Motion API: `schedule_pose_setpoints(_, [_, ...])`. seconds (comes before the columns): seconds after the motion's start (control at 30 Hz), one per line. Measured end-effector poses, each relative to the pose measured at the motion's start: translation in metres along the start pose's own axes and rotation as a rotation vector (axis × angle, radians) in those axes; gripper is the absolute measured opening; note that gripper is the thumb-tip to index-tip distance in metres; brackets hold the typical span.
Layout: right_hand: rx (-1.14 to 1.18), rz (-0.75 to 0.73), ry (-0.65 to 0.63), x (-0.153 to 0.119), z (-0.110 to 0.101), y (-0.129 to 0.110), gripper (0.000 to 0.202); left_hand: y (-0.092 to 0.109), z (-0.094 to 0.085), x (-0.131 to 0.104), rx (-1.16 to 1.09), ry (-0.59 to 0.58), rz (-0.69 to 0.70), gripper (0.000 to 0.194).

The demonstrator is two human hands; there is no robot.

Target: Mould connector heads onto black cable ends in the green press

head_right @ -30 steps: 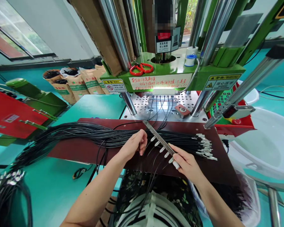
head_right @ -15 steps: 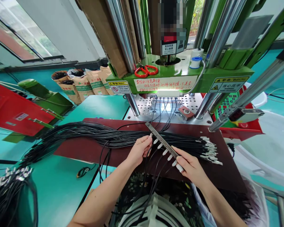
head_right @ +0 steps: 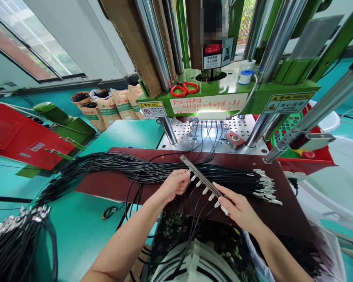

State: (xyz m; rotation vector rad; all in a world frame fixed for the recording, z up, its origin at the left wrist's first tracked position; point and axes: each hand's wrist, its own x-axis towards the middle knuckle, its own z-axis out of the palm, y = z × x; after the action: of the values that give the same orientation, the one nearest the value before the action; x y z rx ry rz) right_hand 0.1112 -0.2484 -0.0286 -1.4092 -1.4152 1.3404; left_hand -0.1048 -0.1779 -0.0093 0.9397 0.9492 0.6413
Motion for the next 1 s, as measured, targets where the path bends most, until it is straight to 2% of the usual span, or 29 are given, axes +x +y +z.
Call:
schedule_pose_setpoints(0.07, [0.031, 0.025, 0.011, -0.004, 0.000, 0.003, 0.048, 0.004, 0.000, -0.005, 0.101, -0.018, 0.053, 0.037])
schedule_pose_setpoints(0.13, [0.109, 0.068, 0.038, -0.011, 0.000, 0.008, 0.049, 0.015, -0.006, -0.014, 0.345, -0.033, 0.188, 0.035])
schedule_pose_setpoints(0.23, [0.244, 0.150, 0.081, -0.024, -0.004, 0.017, 0.051, 0.037, -0.035, -0.028, 0.929, 0.061, 0.450, 0.032])
schedule_pose_setpoints(0.27, [0.275, 0.174, 0.100, -0.028, -0.006, 0.020, 0.053, 0.043, -0.048, -0.030, 1.133, 0.092, 0.486, 0.041])
schedule_pose_setpoints(0.33, [0.315, 0.200, 0.150, -0.033, -0.008, 0.023, 0.057, 0.048, -0.072, -0.028, 1.468, 0.092, 0.445, 0.070])
schedule_pose_setpoints(0.4, [0.345, 0.207, 0.174, -0.034, -0.008, 0.023, 0.060, 0.046, -0.087, -0.018, 1.671, 0.005, 0.349, 0.083])
schedule_pose_setpoints(0.5, [0.350, 0.193, 0.165, -0.032, -0.003, 0.018, 0.061, 0.038, -0.089, 0.002, 1.808, -0.079, 0.269, 0.079])
schedule_pose_setpoints(0.63, [0.387, 0.128, 0.146, -0.029, 0.002, 0.014, 0.060, 0.034, -0.081, 0.019, 1.915, -0.035, 0.210, 0.049])
schedule_pose_setpoints(0.77, [0.468, 0.034, 0.114, -0.029, 0.002, 0.014, 0.054, 0.038, -0.085, 0.027, 1.944, -0.034, 0.133, 0.026])
schedule_pose_setpoints(0.9, [0.449, -0.027, 0.090, -0.031, 0.001, 0.013, 0.049, 0.042, -0.080, 0.024, 1.911, -0.009, 0.192, 0.034])
schedule_pose_setpoints(1.0, [0.449, -0.038, 0.074, -0.032, 0.001, 0.013, 0.048, 0.043, -0.062, 0.020, 1.892, 0.007, 0.264, 0.038])
